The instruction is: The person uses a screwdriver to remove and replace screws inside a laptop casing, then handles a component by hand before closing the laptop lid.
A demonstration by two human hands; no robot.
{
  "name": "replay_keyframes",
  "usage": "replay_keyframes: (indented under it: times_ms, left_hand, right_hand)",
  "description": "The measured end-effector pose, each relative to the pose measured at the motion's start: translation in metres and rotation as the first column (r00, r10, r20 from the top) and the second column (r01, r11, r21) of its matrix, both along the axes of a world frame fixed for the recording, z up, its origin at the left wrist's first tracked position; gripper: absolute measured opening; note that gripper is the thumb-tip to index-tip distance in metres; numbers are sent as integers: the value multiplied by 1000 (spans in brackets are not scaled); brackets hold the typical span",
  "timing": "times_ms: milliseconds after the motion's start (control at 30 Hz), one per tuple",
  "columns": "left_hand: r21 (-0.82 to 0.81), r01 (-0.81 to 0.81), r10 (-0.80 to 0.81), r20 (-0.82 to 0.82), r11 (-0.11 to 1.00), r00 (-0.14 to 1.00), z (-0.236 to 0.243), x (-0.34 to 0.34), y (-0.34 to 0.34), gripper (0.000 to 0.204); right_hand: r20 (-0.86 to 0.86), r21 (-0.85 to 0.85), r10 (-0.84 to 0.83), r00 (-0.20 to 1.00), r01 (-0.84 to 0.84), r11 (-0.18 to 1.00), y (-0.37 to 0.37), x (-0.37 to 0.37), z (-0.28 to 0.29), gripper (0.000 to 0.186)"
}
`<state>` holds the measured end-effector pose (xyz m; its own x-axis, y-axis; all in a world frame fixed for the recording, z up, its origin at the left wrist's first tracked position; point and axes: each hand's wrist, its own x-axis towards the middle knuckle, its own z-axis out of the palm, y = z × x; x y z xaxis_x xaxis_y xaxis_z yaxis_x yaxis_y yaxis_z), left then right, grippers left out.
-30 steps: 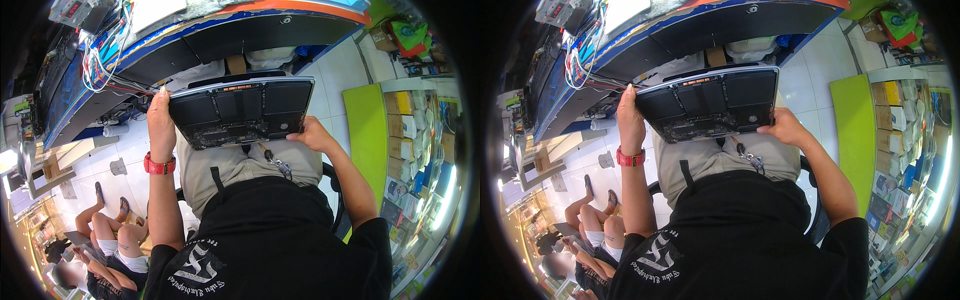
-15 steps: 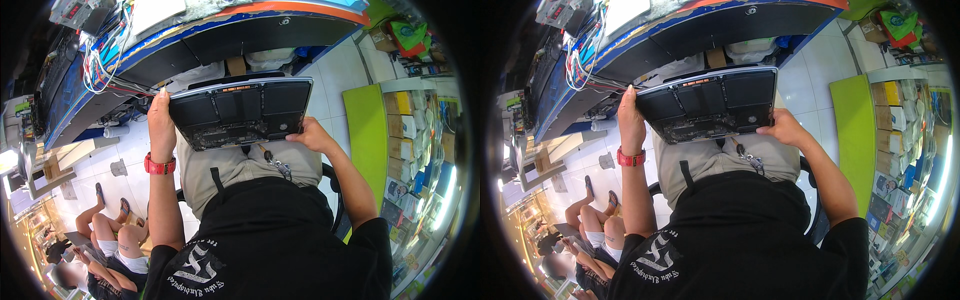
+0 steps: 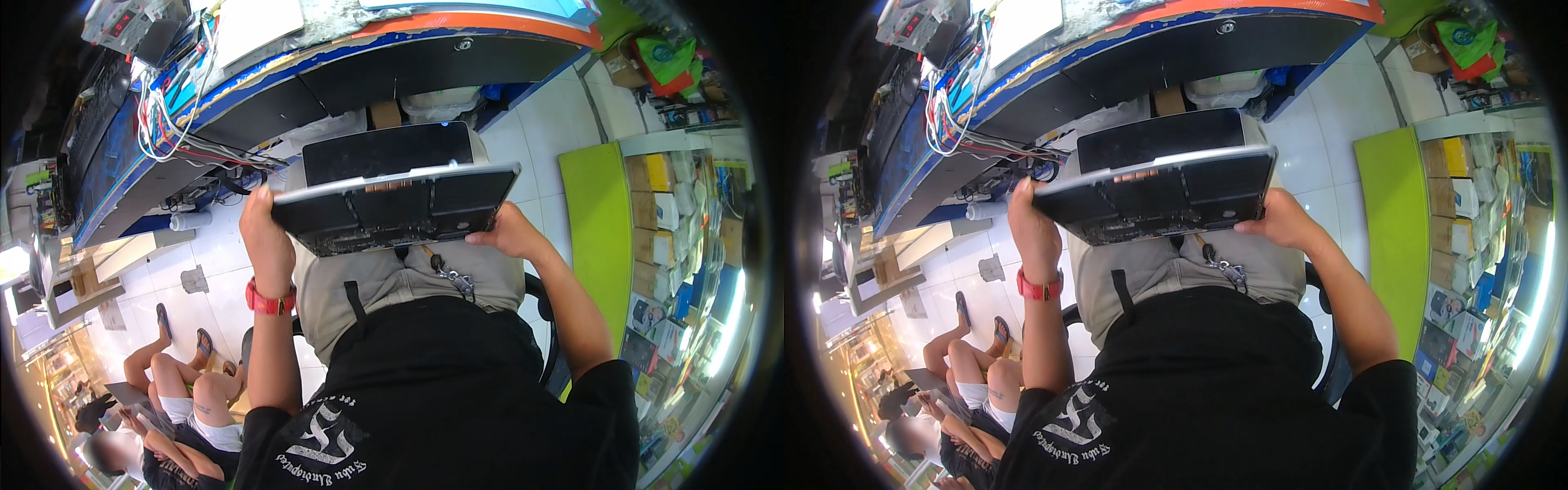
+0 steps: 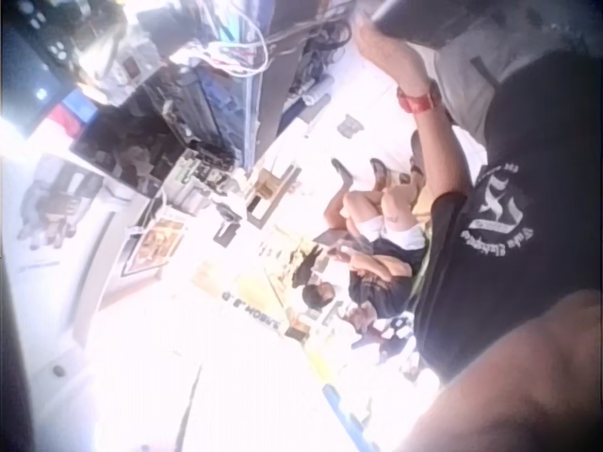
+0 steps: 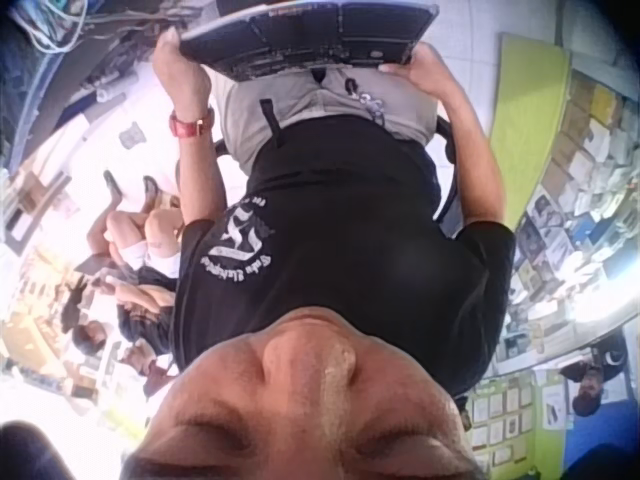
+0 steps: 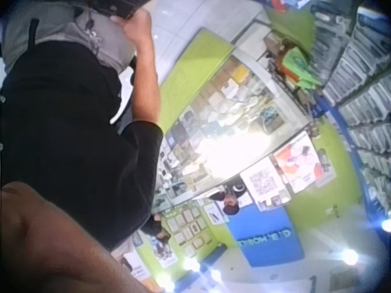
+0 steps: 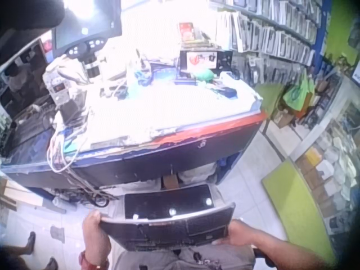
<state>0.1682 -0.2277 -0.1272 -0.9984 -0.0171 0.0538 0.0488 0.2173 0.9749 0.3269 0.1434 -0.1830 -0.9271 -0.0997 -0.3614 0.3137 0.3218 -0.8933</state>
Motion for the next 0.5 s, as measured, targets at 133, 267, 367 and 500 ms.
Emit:
replay_keyframes:
  times_ms: [133,267,367,500]
  left_hand:
    - [197,106,-101,-36,975,994,9,37,-9,39]
    - [303,140,-136,-33,943,990,12,60,-17,36]
    - [285,118,-114,-31,951,993,17,69,-14,36]
    - [326,134,-123,-52,936,991,11,79,-21,36]
  right_hand:
    - [30,233,-12,999,5,972,-12,1,20,42]
    - [-272,373,227,935,-115,921,-7,5,10,19]
    - [-288,408,261,922,-128,904,-7,5,7,14]
    - [-198,400,195,961,-102,911,-9,12,15,10]
